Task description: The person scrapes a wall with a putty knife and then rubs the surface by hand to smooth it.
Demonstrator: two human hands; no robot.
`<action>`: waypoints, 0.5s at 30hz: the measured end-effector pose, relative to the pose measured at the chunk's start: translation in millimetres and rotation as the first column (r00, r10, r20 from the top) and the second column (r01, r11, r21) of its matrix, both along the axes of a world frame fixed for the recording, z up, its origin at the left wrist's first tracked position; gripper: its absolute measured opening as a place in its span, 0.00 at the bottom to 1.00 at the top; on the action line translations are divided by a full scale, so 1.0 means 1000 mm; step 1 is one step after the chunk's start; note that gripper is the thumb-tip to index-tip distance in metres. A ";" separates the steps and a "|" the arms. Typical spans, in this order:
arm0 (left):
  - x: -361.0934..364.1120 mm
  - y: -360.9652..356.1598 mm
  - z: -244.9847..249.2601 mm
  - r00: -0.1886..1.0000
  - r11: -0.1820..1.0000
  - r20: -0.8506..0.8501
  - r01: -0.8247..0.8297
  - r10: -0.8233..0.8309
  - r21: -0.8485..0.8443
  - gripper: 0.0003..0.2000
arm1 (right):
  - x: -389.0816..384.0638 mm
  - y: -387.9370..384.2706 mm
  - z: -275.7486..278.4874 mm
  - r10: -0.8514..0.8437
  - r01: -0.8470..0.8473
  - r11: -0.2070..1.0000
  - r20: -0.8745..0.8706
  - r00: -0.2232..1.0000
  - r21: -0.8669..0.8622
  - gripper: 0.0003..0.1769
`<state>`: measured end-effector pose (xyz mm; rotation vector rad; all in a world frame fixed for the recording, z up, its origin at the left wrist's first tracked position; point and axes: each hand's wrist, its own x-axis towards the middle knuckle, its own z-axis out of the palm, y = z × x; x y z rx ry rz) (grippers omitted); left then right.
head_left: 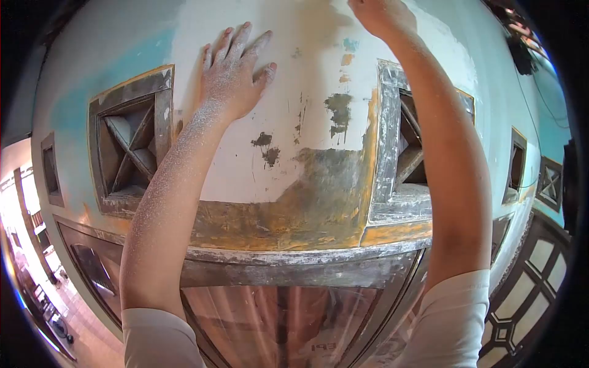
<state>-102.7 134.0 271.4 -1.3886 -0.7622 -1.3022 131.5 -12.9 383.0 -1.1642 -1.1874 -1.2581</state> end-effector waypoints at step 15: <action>-0.003 0.002 0.001 1.000 0.999 0.002 -0.003 0.003 0.037 0.30 | 0.047 -0.022 -0.029 -0.048 0.049 0.999 0.048 0.998 -0.009 0.16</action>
